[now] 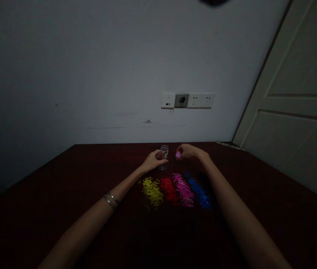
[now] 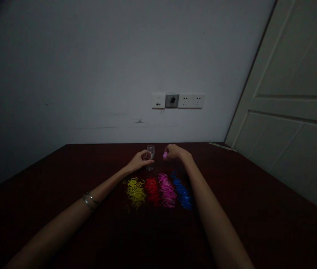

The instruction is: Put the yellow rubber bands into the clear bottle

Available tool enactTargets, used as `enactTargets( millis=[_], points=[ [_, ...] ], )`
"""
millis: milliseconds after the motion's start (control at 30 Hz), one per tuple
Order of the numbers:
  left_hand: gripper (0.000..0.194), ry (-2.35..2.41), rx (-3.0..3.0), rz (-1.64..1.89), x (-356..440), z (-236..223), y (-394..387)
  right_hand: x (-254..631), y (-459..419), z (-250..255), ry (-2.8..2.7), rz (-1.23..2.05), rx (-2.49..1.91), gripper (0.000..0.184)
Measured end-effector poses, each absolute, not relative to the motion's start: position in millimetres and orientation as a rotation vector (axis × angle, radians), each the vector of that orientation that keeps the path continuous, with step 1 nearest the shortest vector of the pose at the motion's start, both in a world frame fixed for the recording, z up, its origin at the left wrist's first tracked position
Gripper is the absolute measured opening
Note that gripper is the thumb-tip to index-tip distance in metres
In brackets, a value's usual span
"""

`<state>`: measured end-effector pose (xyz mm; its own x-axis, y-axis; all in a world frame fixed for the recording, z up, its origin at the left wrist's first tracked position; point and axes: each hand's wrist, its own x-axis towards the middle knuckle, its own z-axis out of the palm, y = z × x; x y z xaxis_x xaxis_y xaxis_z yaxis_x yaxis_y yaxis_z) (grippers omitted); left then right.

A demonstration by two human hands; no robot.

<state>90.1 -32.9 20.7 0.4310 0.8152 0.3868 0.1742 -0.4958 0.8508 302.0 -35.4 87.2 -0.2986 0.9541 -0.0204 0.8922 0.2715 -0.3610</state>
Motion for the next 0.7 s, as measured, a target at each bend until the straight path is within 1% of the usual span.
enactTargets(
  millis=[200,400,567,700],
  points=[
    [0.035,0.804,1.932,1.047,86,24,-30,293,-34,78,-2.422,0.471,-1.848,0.027],
    [0.036,0.751,1.813,0.974,89,28,-29,299,-25,64,-2.462,0.532,-1.850,0.029],
    [0.035,0.816,1.783,0.925,90,33,-30,304,-18,54,-2.486,0.548,-1.839,0.030],
    [0.043,0.792,1.733,0.889,89,34,-30,306,-16,49,-2.494,0.602,-1.859,0.028]
  ],
)
